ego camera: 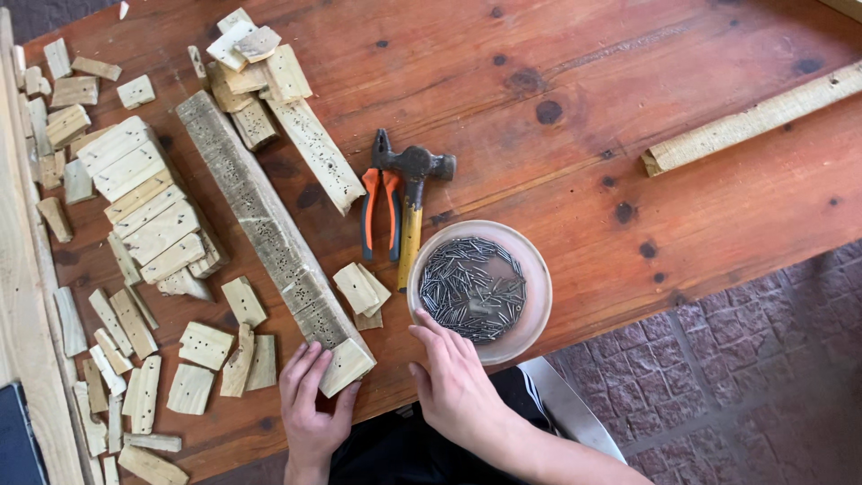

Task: The person hammers nails into small wooden blocks arranged in a row on a wooden table. They repeatedly pick up nails from a container and drive them into the wood using a hammer.

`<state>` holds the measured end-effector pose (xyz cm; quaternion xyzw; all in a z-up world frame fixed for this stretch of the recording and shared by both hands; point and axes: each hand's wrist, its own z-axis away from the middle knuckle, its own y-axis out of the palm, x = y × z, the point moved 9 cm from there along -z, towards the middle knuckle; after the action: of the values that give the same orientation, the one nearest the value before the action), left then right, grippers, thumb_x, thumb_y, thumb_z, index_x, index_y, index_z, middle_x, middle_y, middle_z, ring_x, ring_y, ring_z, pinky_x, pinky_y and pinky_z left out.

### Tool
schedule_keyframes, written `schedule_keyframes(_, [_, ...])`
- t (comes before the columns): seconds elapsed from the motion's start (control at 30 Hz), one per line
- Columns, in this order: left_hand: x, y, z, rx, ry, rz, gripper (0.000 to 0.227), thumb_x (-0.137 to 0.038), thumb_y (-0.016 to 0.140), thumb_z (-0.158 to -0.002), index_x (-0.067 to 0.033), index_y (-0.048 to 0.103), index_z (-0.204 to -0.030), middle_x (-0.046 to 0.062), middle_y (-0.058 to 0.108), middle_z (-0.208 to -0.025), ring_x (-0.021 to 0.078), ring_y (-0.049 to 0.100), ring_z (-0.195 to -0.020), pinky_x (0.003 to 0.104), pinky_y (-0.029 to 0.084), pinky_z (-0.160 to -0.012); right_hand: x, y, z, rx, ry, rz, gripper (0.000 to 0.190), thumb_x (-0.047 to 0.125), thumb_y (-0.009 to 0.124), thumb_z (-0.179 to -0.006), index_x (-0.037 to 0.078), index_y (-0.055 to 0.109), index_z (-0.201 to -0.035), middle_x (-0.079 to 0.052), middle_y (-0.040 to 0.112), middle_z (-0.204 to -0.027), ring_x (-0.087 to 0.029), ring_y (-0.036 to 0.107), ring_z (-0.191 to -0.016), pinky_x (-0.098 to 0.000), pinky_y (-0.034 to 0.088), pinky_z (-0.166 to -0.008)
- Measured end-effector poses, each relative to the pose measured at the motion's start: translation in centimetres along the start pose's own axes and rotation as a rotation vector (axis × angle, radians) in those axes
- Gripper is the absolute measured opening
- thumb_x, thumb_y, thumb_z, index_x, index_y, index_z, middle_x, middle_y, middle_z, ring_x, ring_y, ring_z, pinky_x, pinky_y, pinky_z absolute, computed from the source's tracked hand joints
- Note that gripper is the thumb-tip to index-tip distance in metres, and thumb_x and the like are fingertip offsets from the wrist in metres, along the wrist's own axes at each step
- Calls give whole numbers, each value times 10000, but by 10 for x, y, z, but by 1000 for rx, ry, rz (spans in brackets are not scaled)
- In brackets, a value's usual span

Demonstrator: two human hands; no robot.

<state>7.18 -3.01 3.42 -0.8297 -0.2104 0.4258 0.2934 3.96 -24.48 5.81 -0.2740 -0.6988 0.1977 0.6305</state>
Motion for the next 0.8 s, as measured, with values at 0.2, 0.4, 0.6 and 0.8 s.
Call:
schedule_keyframes(0.2, [0, -2, 0, -9, 5, 16, 520, -309, 742, -898, -12, 625, -1309, 159, 596, -1396, 361, 547, -1368, 507, 457, -1200, -39, -44, -24, -11, -59, 125, 181, 93, 657, -903, 110, 707, -1076, -45, 747, -1052, -288, 683, -964, -441, 502, -895])
schedule_keyframes(0.4, [3, -1, 2, -17, 18, 23, 533, -337, 743, -896, -28, 620, -1314, 162, 600, -1392, 369, 545, -1364, 513, 457, -1195, -86, -51, -34, 53, 74, 539, 257, 351, 720, -899, 229, 709, -1126, 34, 716, -922, -276, 648, -909, -431, 498, -825])
schedule_keyframes(0.6, [2, -2, -1, -20, 25, 35, 528, -339, 754, -888, -24, 633, -1293, 165, 614, -1374, 371, 561, -1343, 510, 471, -1177, -95, -42, -47, 107, 105, 488, 243, 329, 654, -947, 205, 720, -1146, -4, 704, -973, -299, 702, -936, -441, 546, -815])
schedule_keyframes(0.8, [3, -2, -1, -9, 5, 58, 536, -348, 755, -889, -39, 627, -1308, 152, 606, -1386, 375, 553, -1349, 513, 466, -1171, -110, -28, -50, 121, 125, 578, 168, 338, 692, -923, 193, 690, -1008, 25, 693, -924, -236, 702, -850, -430, 546, -718])
